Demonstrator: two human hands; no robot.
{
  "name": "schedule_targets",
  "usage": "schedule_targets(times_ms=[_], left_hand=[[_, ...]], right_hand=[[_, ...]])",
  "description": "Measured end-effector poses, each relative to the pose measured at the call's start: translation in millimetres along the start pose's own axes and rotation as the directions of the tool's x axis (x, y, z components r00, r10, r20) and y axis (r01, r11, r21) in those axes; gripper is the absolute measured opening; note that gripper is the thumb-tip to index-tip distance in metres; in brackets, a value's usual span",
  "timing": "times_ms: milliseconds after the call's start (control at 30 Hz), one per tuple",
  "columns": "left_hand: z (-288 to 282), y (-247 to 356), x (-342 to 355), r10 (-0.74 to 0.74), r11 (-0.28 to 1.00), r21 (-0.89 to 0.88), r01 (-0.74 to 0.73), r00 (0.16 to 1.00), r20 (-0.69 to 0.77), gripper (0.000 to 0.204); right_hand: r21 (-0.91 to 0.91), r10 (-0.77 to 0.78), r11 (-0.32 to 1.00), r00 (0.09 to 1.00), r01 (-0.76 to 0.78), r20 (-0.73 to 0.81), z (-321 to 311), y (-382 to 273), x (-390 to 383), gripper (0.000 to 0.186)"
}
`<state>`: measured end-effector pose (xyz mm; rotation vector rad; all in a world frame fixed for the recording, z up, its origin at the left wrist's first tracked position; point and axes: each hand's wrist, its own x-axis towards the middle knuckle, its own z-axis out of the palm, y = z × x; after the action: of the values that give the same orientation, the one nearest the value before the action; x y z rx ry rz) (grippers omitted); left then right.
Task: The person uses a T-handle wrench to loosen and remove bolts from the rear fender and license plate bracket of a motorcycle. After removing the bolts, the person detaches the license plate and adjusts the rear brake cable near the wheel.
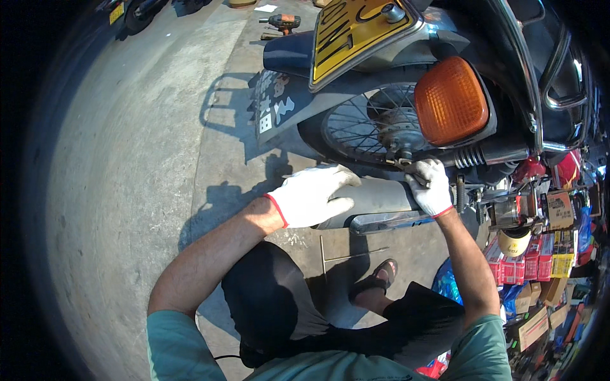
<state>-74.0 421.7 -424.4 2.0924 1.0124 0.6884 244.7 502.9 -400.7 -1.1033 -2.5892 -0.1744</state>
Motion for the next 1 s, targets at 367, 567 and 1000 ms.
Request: schedule_targets(times_ms=[367, 567, 1000], left_hand=[[2, -2, 4, 0.07, 0.998, -0.002, -0.07, 0.997, -0.028, 0.043], [1, -4, -1, 0.062, 0.998, -0.008, -0.063, 0.997, -0.051, 0.043], [2, -3, 0, 0.024, 1.0, 0.004, -0.024, 0.999, -0.027, 0.044]], right_hand=[[0.045, 0.548, 0.764, 0.684, -0.643, 0.482, 24, 58, 80, 0.048], [0.173, 0.462, 0.841, 0.847, -0.512, 0.262, 7, 16, 43, 0.029], [-0.043, 0.003, 0.999, 0.996, -0.007, -0.087, 5, -15, -4, 0.018]])
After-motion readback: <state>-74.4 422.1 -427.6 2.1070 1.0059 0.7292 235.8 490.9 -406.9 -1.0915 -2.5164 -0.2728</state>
